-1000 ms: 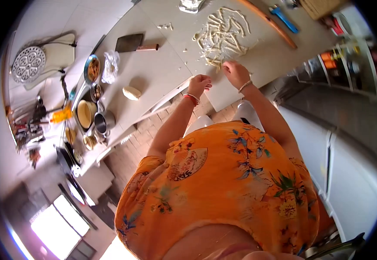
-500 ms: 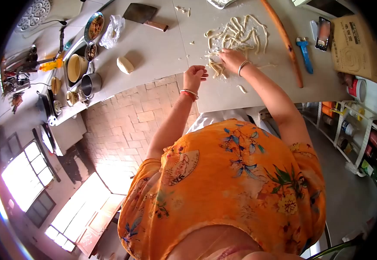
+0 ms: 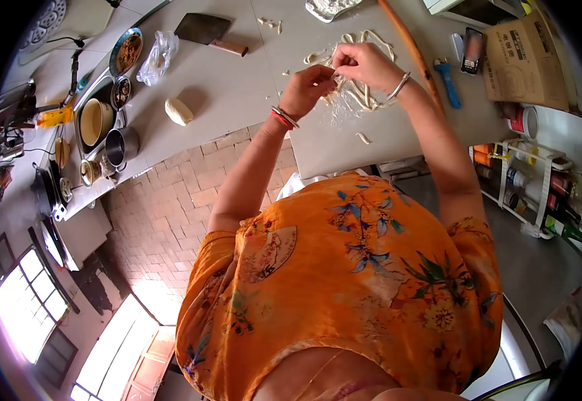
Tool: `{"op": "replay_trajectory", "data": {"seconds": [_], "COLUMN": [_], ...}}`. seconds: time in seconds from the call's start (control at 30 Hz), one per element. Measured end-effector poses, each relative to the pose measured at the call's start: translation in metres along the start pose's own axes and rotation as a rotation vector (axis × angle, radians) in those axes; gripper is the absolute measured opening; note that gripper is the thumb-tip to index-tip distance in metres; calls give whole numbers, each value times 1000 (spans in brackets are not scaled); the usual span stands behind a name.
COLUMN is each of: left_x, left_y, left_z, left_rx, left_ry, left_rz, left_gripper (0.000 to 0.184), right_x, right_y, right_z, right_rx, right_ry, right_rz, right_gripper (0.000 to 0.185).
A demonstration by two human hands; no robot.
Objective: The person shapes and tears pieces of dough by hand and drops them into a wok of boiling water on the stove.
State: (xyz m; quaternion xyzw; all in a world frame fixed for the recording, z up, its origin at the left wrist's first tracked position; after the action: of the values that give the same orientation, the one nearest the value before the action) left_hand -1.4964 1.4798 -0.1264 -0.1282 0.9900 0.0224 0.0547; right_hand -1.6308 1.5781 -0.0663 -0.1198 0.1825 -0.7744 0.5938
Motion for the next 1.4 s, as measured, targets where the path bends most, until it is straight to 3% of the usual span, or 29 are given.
{"op": "replay_trajectory", "data": {"seconds": [0.17,0.27,0.37,0.43,0.57,0.7,0.8,0.83,0.93,1.07,1.1,1.2,1.3,1.4], "left_x": [14,17,22,22,23,26,24,23,19,16,15,13,5,-4], "left_y": [-5,-3,2,5,14,31,44,47,49,53,54,59,59,55], "left_z": [-24,-34,-49,-61,-94,-119,-123,-121,-112,-108,-107,-108,-109,-110], "left_rx": [93,25,-44,-64,-80,-58,-64,-70,-127,-266,-302,-359,-361,-338], "left_ry": [-149,-175,-112,-63,-17,8,3,-6,-7,-27,-27,-34,-38,-22], "left_rz": [16,-48,-135,-211,-385,-517,-576,-594,-619,-632,-631,-661,-684,-708], "left_gripper": [15,16,17,17,15,14,13,13,13,14,15,14,15,16], "right_x": [4,1,-9,-28,-46,-53,-57,-59,-58,-32,-22,6,27,41], "right_y": [-31,-47,-81,-99,-96,-68,-75,-83,-107,-135,-138,-135,-110,-99], "right_z": [7,-11,-114,-187,-199,-209,-222,-219,-218,-210,-224,-206,-202,-225], "right_rx": [265,200,-141,-462,-820,-818,-543,-377,546,624,552,-253,-813,-866], "right_ry": [125,192,120,328,605,583,636,504,591,408,347,180,326,311], "right_rz": [43,-26,-314,-306,-100,-133,-201,-272,-348,-559,-506,-502,-233,-212], "right_gripper": [3,4,12,17,24,23,21,16,17,18,15,16,22,28]}}
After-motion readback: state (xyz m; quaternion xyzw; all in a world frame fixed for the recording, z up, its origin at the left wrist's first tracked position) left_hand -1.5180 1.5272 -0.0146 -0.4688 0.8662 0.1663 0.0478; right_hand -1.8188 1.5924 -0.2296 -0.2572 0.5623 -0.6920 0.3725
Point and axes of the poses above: each hand's wrist, its own x-axis towards the middle knuckle, its own y-axis out of the palm, z = x × y, the point moved 3 cm from there along x, towards the middle knuckle, and after that the axes turned 1 degree about x, right-handed, at the moved point
